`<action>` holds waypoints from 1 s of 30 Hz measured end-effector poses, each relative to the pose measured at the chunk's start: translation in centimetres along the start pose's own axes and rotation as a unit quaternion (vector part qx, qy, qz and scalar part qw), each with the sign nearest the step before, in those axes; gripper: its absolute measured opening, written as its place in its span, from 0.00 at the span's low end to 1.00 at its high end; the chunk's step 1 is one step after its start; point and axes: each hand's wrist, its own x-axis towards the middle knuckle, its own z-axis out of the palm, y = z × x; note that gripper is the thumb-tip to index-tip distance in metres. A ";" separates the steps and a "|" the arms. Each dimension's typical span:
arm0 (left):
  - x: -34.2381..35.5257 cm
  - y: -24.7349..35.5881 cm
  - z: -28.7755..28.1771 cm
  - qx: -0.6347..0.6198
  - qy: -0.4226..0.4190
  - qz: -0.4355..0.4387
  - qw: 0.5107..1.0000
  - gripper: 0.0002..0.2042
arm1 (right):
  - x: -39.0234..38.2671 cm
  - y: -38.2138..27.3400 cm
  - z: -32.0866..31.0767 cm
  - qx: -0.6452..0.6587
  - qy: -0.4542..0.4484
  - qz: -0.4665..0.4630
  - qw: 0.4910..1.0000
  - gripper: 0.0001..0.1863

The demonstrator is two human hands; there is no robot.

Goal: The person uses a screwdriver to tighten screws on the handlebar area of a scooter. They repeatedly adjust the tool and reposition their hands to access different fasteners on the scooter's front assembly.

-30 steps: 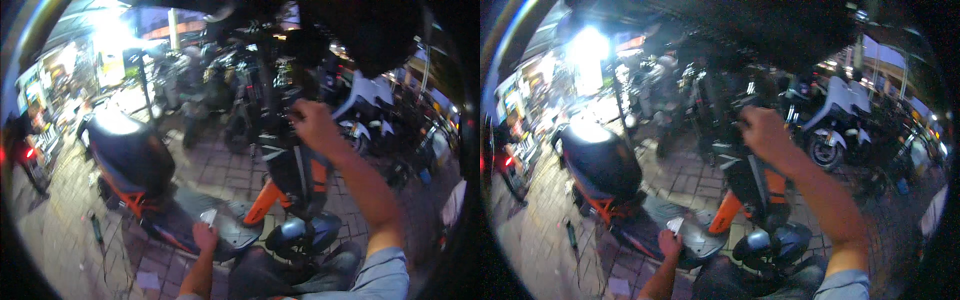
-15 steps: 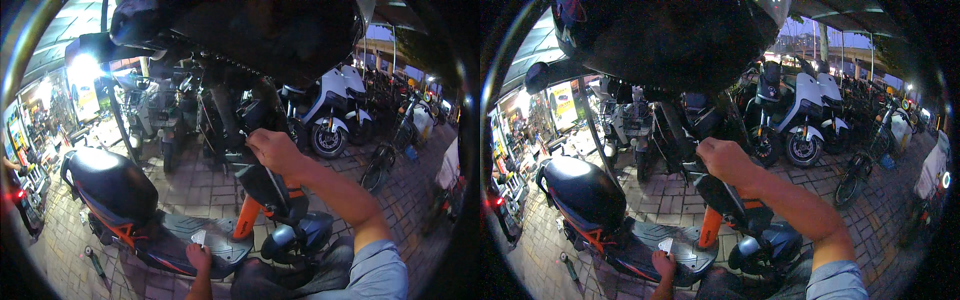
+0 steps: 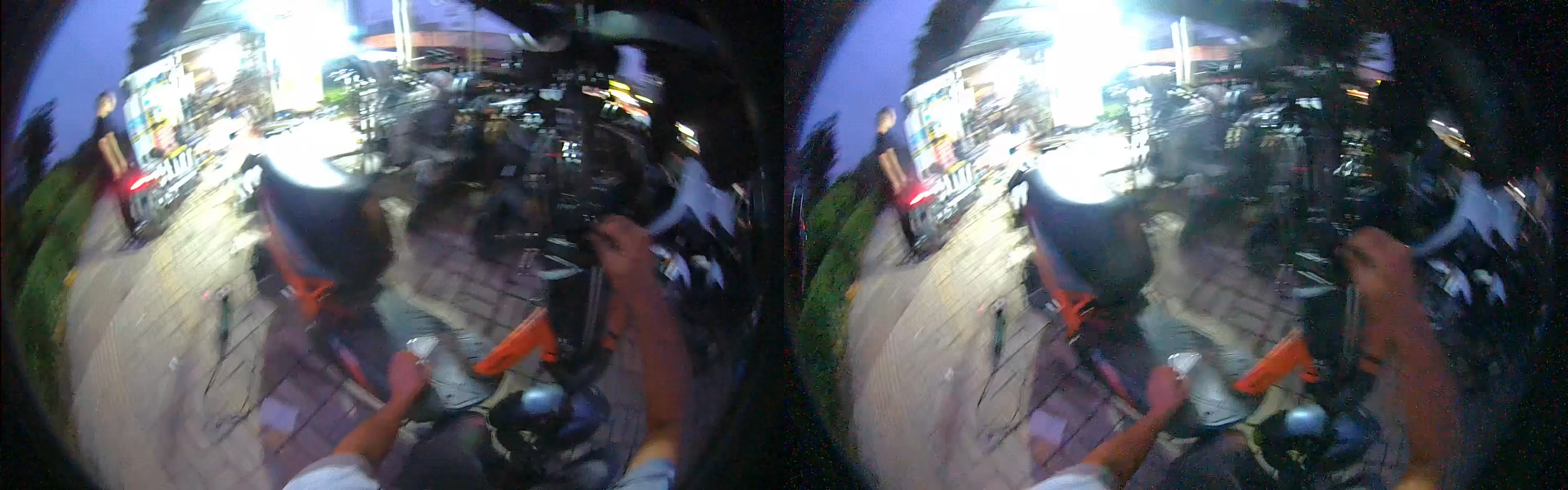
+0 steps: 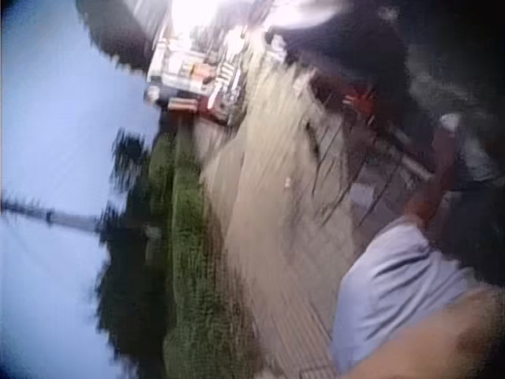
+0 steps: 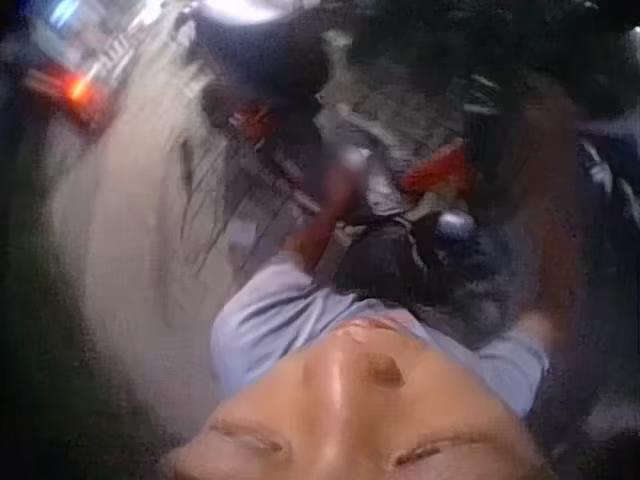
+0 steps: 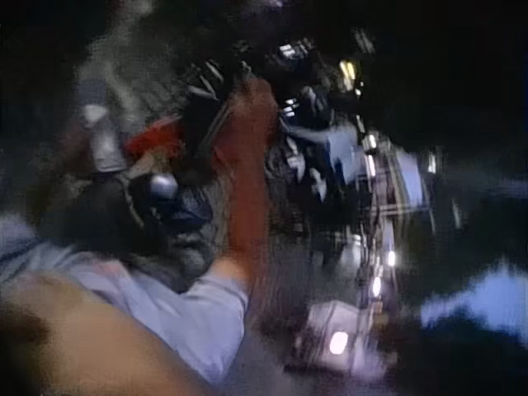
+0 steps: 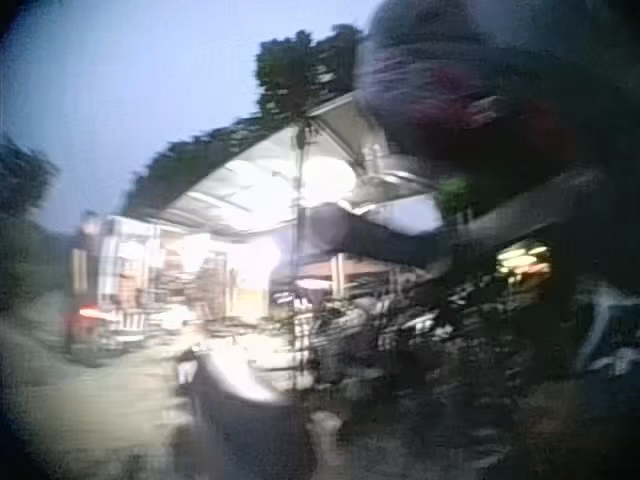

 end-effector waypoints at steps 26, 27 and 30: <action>-0.1 -2.2 -0.1 0.031 0.093 0.128 0.987 0.11 | 4.8 -2.2 -1.5 0.075 -0.014 0.106 0.991 0.14; -0.1 -2.8 0.6 0.042 0.117 0.150 0.981 0.10 | 4.6 -2.5 -2.0 0.021 -0.017 0.086 0.996 0.12; -0.1 -1.9 0.8 0.077 0.120 0.155 0.978 0.09 | 3.0 -1.9 -2.6 0.096 0.027 0.094 0.991 0.11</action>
